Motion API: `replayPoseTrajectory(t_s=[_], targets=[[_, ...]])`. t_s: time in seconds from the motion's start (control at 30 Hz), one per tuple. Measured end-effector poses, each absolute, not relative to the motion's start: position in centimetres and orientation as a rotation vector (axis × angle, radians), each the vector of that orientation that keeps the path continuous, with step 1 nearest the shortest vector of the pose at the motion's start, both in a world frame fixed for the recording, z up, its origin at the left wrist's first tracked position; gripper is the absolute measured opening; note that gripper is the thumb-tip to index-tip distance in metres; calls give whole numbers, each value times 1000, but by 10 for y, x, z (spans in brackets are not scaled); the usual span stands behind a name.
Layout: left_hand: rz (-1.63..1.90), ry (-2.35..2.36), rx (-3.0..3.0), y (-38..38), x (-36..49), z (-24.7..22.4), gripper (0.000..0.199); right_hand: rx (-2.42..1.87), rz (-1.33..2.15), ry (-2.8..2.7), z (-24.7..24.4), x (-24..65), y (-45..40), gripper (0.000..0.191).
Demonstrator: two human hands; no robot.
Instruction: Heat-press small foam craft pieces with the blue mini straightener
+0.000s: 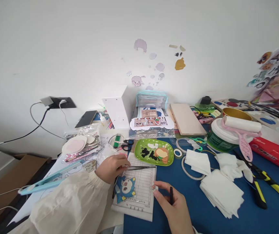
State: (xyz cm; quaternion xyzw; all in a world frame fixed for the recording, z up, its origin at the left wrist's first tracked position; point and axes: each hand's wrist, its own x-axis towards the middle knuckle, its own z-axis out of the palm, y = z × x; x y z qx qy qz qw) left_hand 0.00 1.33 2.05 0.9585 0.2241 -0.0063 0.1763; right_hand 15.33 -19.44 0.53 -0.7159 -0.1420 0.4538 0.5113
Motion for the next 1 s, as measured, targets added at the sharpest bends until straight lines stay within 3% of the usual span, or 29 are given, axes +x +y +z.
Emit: replayPoseTrajectory(t_s=[0.5,0.77,1.0], targets=[[-32,540,2829,16,-2,19,22,-1669,1147,-299,0,158,-198,55],[-5,375,3066,9,11,15,30,-1681,996,-367,6,157,-197,45],[55,430,3121,7,18,26,27,-1706,1023,-368,6,159,-202,50]])
